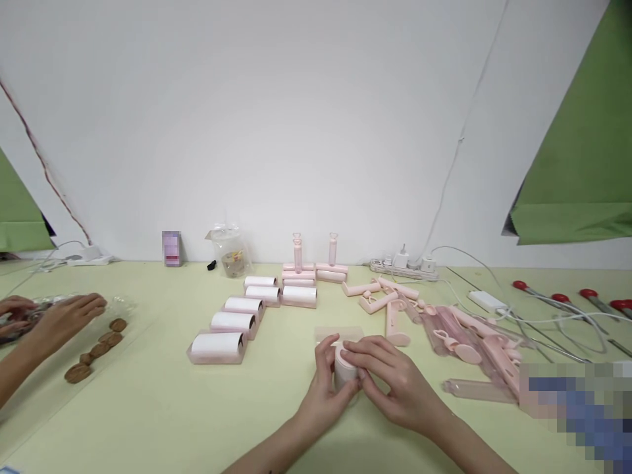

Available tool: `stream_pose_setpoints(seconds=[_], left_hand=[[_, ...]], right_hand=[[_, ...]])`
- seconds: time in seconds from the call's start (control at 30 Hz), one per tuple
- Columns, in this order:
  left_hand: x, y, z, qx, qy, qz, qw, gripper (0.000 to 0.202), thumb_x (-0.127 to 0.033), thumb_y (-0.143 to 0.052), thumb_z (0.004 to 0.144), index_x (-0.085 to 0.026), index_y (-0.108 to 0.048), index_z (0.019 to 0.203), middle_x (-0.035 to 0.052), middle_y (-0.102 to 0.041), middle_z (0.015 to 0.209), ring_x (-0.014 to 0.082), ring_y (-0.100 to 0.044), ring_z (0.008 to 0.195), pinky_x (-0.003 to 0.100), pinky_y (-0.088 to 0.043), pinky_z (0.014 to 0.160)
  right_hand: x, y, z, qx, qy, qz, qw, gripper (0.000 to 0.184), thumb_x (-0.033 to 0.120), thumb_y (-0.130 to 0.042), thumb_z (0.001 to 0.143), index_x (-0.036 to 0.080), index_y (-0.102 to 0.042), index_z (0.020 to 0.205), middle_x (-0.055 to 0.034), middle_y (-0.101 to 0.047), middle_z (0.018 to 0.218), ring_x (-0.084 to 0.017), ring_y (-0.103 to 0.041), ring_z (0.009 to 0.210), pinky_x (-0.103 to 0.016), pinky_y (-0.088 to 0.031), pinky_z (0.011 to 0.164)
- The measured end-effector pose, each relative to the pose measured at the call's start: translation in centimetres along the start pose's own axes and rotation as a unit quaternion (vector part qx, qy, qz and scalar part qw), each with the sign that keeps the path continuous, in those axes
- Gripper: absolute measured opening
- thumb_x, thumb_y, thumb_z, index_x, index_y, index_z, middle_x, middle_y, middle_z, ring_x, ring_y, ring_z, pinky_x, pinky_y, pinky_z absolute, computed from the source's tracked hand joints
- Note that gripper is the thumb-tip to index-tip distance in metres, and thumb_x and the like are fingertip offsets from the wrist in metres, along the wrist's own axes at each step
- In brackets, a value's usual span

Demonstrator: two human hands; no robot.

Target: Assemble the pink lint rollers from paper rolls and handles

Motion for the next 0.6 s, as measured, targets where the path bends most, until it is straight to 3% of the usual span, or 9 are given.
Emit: stream_pose_setpoints(seconds=[0.07,0.13,0.2,0.3,0.47,0.53,0.6], left_hand=[[0.0,0.2,0.0,-0.005,-0.013,0.046,0.999,0.045,-0.029,-0.052,0.078,-0.024,-0.033,0.118,0.0078,-0.044,0.119,0.0208,-0.042,0.109,0.035,-0.031,0.094],[-0.2,0.7,0.1,-0.026,-0.030,0.077,0.996,0.036,-0.028,-0.053,0.078,-0.023,-0.041,0.111,0.0077,-0.046,0.117,0.0215,-0.042,0.110,0.036,-0.030,0.095],[-0.8,1.3,0.1,-0.062,-0.060,0.074,0.994,0.031,-0.027,-0.052,0.078,-0.023,-0.042,0.107,0.0076,-0.049,0.112,0.0208,-0.043,0.108,0.037,-0.030,0.094],[-2.3,1.8,0.1,-0.094,-0.115,0.004,0.989,0.031,-0.026,-0.051,0.080,-0.025,-0.036,0.108,0.0079,-0.050,0.112,0.0200,-0.044,0.108,0.039,-0.034,0.091],[-3.5,1.9,0.2,-0.114,-0.063,-0.104,0.986,0.035,-0.029,-0.052,0.079,-0.025,-0.033,0.108,0.0080,-0.053,0.109,0.0193,-0.051,0.102,0.036,-0.042,0.085],[-3.4,1.8,0.2,-0.107,-0.062,-0.096,0.988,0.035,-0.029,-0.052,0.079,-0.025,-0.033,0.108,0.0074,-0.052,0.110,0.0189,-0.050,0.103,0.036,-0.041,0.085],[-2.8,1.7,0.1,-0.085,-0.072,-0.061,0.992,0.033,-0.028,-0.051,0.080,-0.025,-0.034,0.108,0.0076,-0.050,0.111,0.0188,-0.048,0.104,0.036,-0.040,0.087]], right_hand=[[-1.0,0.4,-0.1,-0.032,-0.059,0.042,0.997,0.032,0.018,-0.043,0.080,0.029,-0.054,0.108,-0.0038,-0.059,0.105,-0.021,-0.048,0.101,-0.036,-0.041,0.083],[-2.6,0.8,-0.4,-0.088,-0.159,0.110,0.977,0.029,0.026,-0.042,0.080,0.027,-0.050,0.108,-0.0047,-0.057,0.107,-0.021,-0.047,0.104,-0.037,-0.039,0.086],[-4.3,0.4,-0.9,-0.117,-0.281,0.186,0.934,0.033,0.037,-0.039,0.081,0.026,-0.047,0.112,-0.0063,-0.056,0.109,-0.023,-0.046,0.106,-0.039,-0.036,0.088],[-4.8,-1.8,-1.5,-0.087,-0.395,0.315,0.859,0.042,0.048,-0.035,0.081,0.023,-0.047,0.113,-0.0075,-0.056,0.111,-0.024,-0.046,0.107,-0.040,-0.032,0.091],[-2.1,-4.2,-1.1,-0.096,-0.378,0.570,0.723,0.040,0.047,-0.043,0.079,0.022,-0.050,0.109,-0.0055,-0.061,0.105,-0.023,-0.044,0.111,-0.038,-0.030,0.092],[-1.4,-4.1,-0.9,-0.113,-0.359,0.608,0.698,0.034,0.043,-0.047,0.078,0.022,-0.054,0.104,-0.0043,-0.062,0.103,-0.022,-0.043,0.112,-0.037,-0.029,0.093],[-1.1,-3.9,-0.9,-0.120,-0.353,0.618,0.692,0.030,0.040,-0.049,0.078,0.023,-0.055,0.101,-0.0033,-0.063,0.103,-0.021,-0.044,0.110,-0.036,-0.029,0.093]])
Point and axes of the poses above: each hand's wrist, its own z-axis towards the middle knuckle, its own y-axis out of the back of the hand, x = y × z, the point moved 6 cm from there along z, towards the middle knuckle
